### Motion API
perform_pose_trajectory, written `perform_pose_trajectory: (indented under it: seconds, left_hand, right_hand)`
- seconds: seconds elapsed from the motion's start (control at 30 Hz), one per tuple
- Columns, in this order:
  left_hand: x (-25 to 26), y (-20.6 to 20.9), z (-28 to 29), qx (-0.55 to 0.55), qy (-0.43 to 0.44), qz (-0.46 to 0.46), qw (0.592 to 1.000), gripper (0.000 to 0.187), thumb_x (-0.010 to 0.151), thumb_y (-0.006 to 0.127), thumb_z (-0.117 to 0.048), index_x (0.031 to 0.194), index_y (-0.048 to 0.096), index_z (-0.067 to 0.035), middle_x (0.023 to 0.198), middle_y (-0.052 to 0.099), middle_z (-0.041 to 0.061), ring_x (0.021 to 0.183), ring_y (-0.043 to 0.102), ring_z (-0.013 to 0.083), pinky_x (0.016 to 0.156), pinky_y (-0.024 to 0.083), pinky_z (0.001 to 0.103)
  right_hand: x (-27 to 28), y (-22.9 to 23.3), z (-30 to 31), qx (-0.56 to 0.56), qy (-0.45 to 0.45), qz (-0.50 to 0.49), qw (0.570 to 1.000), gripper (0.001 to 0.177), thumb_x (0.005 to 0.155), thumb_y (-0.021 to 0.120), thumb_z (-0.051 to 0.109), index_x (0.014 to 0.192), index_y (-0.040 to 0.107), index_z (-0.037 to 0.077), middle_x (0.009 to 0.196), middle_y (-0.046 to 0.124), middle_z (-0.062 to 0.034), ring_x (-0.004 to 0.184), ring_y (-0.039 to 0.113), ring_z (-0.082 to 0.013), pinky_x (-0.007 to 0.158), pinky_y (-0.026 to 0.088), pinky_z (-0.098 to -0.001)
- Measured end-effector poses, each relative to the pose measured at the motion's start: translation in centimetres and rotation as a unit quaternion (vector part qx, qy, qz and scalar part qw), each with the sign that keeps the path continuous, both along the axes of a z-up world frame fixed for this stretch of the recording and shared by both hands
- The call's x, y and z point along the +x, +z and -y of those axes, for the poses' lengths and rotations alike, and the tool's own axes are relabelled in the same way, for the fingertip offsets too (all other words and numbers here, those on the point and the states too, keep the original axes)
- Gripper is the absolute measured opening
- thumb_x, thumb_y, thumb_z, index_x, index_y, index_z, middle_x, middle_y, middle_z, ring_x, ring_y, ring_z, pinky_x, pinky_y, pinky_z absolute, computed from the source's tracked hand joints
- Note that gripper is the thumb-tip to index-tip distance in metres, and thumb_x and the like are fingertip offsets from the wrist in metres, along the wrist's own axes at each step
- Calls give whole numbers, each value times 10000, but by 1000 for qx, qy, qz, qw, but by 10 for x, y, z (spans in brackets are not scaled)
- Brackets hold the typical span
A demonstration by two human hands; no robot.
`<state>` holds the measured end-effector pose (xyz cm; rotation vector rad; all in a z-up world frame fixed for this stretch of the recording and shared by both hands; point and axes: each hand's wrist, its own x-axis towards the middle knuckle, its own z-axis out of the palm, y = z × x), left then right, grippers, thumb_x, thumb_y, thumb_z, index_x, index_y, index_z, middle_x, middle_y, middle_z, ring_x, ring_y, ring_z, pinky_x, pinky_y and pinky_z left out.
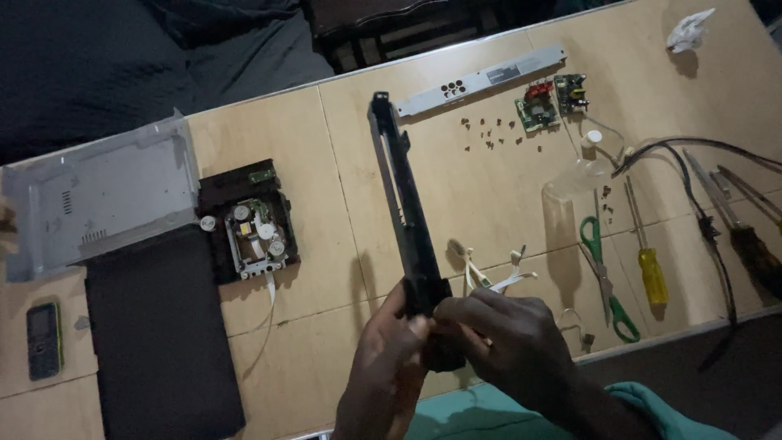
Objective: Inspecting and assembling the front panel of an electronic appliance, involving the connection of ribbon cables and circuit boards.
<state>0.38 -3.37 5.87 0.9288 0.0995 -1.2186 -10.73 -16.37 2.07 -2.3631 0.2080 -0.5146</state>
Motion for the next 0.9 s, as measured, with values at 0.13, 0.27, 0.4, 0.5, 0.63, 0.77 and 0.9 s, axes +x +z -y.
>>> perform_pose_trajectory:
  seconds: [0.13, 0.27, 0.4, 0.5, 0.63, 0.77, 0.9]
  left_hand:
    - [-5, -11, -8, -116, -24, 30, 992, 895, 812, 823, -185, 1544, 335, -23, 1405, 555, 235, 1315, 546, 380, 1066, 489, 532]
    - [-7, -2, -6, -40, -25, 49, 998, 826, 754, 729, -167, 1506, 417, -29, 1298, 638, 216, 1251, 612, 363, 1041, 531, 502]
    - [-7, -1, -4, 85, -4, 58, 995, 766, 676, 665, -121, 1430, 578, -18, 1205, 699, 191, 1102, 668, 326, 868, 564, 425]
    - [-9, -14, -8, 94, 33, 95, 990, 695, 659, 583, -52, 1349, 651, -5, 1127, 712, 146, 985, 678, 261, 783, 563, 366]
    - [-10, -22, -12, 61, 42, 110, 991, 669, 692, 621, -132, 1349, 643, -8, 1006, 690, 144, 907, 676, 227, 758, 534, 343]
    - [-9, -26, -12, 47, 11, 177, 983, 767, 706, 687, -338, 1404, 573, -42, 1247, 680, 97, 1067, 650, 204, 874, 547, 347]
    - [-9, -23, -12, -13, 21, 188, 982, 877, 788, 743, -373, 1523, 415, -26, 1318, 637, 126, 1186, 608, 235, 979, 527, 375]
  right_hand:
    - [1, 3, -2, 30, -3, 18, 999, 91, 953, 696, 213, 985, 656, 138, 777, 707, -54, 577, 670, -171, 496, 531, -322]
    - [2, 2, -6, 87, -7, 18, 996, 128, 952, 690, 245, 969, 665, 121, 766, 713, -64, 563, 690, -167, 487, 559, -291]
    - [-8, -8, -4, 174, -52, -23, 983, 113, 895, 729, 222, 946, 669, 142, 832, 763, -24, 660, 752, -174, 581, 600, -317]
    - [-9, 1, 1, 205, 2, -9, 979, 105, 922, 681, 189, 993, 659, 115, 918, 744, -57, 799, 763, -204, 706, 626, -334]
    - [-9, 12, 8, 214, 63, 14, 975, 164, 891, 719, 115, 1048, 680, 86, 932, 770, -72, 809, 764, -213, 701, 637, -334]
    - [-7, 16, 6, 211, 60, 40, 975, 178, 890, 738, 142, 1051, 700, 77, 885, 762, -76, 726, 724, -193, 634, 610, -327]
    - [-2, 31, 5, 186, 48, 9, 981, 128, 856, 747, 59, 973, 701, 82, 837, 738, -64, 710, 713, -174, 610, 594, -294]
